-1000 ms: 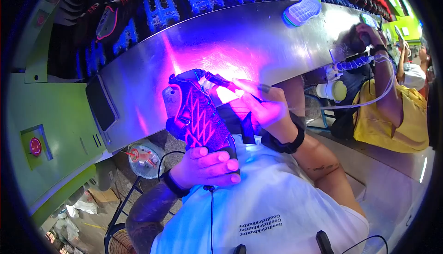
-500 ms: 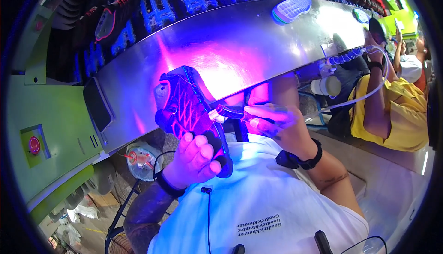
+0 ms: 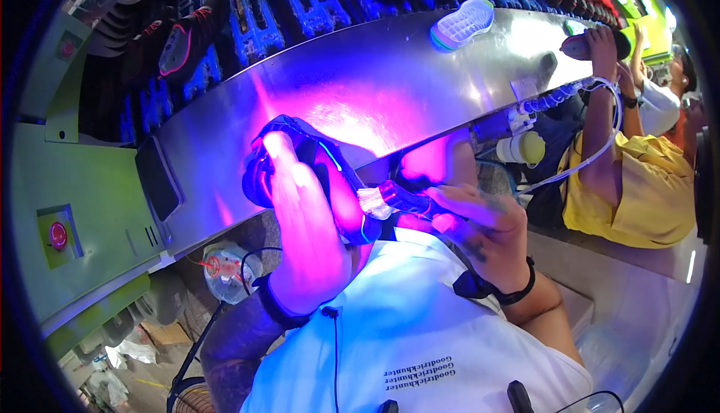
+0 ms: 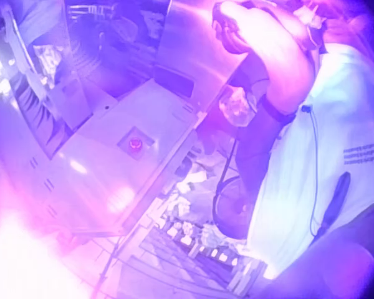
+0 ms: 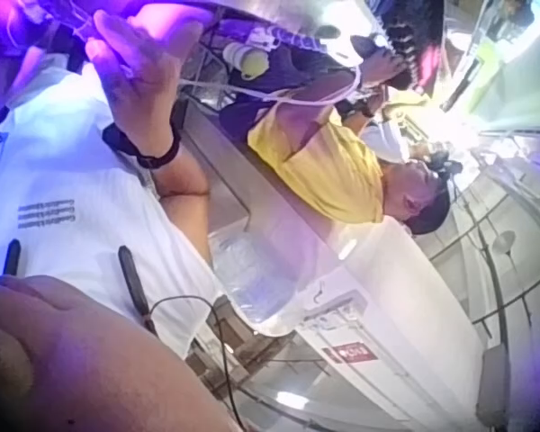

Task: The recorder uses a small brush to apply adhesive or primer to the edges of various shoes on a conveyor belt in a shoe manufacturing facility.

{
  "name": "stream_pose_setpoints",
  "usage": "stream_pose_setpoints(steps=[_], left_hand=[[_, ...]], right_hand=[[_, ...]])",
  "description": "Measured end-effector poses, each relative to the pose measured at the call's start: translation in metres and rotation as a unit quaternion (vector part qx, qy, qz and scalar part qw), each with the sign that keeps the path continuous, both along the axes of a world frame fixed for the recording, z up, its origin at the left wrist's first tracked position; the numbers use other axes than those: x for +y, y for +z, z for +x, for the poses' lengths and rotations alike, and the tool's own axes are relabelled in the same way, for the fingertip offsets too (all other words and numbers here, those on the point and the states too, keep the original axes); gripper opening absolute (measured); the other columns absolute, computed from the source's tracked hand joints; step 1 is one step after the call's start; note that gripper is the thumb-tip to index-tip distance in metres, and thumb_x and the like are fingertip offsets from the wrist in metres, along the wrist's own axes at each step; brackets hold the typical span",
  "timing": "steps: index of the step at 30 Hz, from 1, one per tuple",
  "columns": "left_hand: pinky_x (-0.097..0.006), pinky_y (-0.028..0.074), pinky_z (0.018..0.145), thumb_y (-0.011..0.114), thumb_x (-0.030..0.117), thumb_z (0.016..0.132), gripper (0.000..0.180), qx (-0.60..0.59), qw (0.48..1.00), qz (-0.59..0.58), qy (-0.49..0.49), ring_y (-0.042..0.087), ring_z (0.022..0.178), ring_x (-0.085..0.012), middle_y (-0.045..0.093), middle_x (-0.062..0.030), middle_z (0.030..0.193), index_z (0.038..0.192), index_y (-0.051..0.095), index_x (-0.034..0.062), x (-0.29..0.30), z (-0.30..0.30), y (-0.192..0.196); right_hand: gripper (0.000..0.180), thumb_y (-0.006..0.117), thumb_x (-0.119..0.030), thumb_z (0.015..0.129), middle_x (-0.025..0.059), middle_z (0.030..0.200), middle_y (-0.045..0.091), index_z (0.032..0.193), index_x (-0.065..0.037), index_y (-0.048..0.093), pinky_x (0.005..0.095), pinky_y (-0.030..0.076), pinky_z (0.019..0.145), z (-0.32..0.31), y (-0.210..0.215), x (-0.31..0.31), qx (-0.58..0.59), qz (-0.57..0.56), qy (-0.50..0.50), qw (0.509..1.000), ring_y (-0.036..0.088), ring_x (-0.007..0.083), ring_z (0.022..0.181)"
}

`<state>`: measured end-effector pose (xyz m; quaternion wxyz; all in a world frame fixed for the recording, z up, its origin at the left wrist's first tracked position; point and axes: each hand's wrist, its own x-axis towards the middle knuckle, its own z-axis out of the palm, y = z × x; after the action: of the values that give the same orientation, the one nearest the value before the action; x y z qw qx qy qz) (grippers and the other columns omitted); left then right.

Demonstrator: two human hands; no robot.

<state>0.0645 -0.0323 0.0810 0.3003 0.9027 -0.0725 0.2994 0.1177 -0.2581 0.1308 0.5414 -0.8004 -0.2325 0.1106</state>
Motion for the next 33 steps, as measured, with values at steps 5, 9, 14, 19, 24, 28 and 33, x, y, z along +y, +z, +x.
stream_pose_setpoints(steps=[5,9,14,19,24,28,33], left_hand=[[-0.063,0.030,0.114,0.071,0.022,0.090,0.094,0.095,0.991,-0.095,-0.011,0.030,0.142,-0.0630,0.017,-0.0486,0.156,0.154,0.015,-0.0182,0.000,0.026,0.028],[-0.061,0.028,0.116,0.070,0.001,0.077,0.099,0.043,0.999,-0.017,-0.024,0.026,0.147,-0.0590,0.015,-0.0457,0.159,0.156,0.013,-0.0160,0.009,0.048,0.038],[-0.044,0.032,0.119,0.074,0.005,0.082,0.104,0.126,0.986,-0.090,-0.064,0.037,0.148,-0.0381,0.014,-0.0282,0.168,0.162,0.008,-0.0062,0.037,0.062,0.055],[-0.039,0.041,0.112,0.076,0.006,0.081,0.106,0.151,0.978,-0.117,-0.087,0.046,0.142,-0.0311,0.030,-0.0245,0.163,0.162,0.009,-0.0046,0.068,0.074,0.062],[-0.044,0.036,0.118,0.085,0.018,0.079,0.119,0.177,0.977,-0.044,-0.110,0.051,0.136,-0.0347,0.035,-0.0264,0.159,0.162,0.003,-0.0037,0.102,0.090,0.069],[-0.043,0.052,0.102,0.094,0.020,0.069,0.123,0.275,0.954,-0.042,-0.116,0.064,0.117,-0.0266,0.060,-0.0158,0.129,0.159,0.014,-0.0034,0.164,0.064,0.015],[-0.044,0.057,0.096,0.097,0.042,0.068,0.132,0.230,0.954,-0.149,-0.123,0.067,0.118,-0.0345,0.059,-0.0267,0.135,0.157,0.014,-0.0098,0.137,0.028,-0.007]], right_hand=[[0.036,0.075,0.001,0.085,0.0176,0.108,0.075,0.120,0.002,0.073,0.0395,0.056,0.088,0.015,0.001,0.001,-0.154,0.025,0.000,0.988,0.073,0.0311,0.097],[0.039,0.073,0.004,0.083,0.0192,0.106,0.074,0.121,0.002,0.072,0.0390,0.056,0.084,0.040,0.023,0.012,-0.248,-0.029,-0.009,0.968,0.072,0.0337,0.094],[0.040,0.073,0.006,0.082,0.0186,0.108,0.074,0.121,0.001,0.072,0.0372,0.056,0.082,0.067,0.021,0.029,-0.271,-0.007,0.013,0.962,0.072,0.0319,0.092],[0.040,0.070,0.008,0.084,0.0192,0.111,0.074,0.123,0.000,0.072,0.0369,0.056,0.085,0.076,0.002,0.058,-0.264,0.031,0.005,0.964,0.073,0.0302,0.096],[0.030,0.072,-0.007,0.091,0.0224,0.112,0.074,0.119,0.005,0.072,0.0388,0.055,0.092,0.067,-0.062,0.083,-0.182,0.095,-0.074,0.976,0.073,0.0315,0.101],[0.033,0.074,-0.003,0.089,0.0188,0.114,0.074,0.122,0.000,0.073,0.0360,0.056,0.091,0.061,-0.078,0.096,-0.163,0.027,-0.057,0.985,0.073,0.0281,0.103],[0.037,0.075,-0.004,0.089,0.0155,0.118,0.073,0.126,-0.006,0.072,0.0348,0.056,0.089,0.064,-0.029,0.087,-0.040,0.147,0.000,0.988,0.072,0.0257,0.102]])
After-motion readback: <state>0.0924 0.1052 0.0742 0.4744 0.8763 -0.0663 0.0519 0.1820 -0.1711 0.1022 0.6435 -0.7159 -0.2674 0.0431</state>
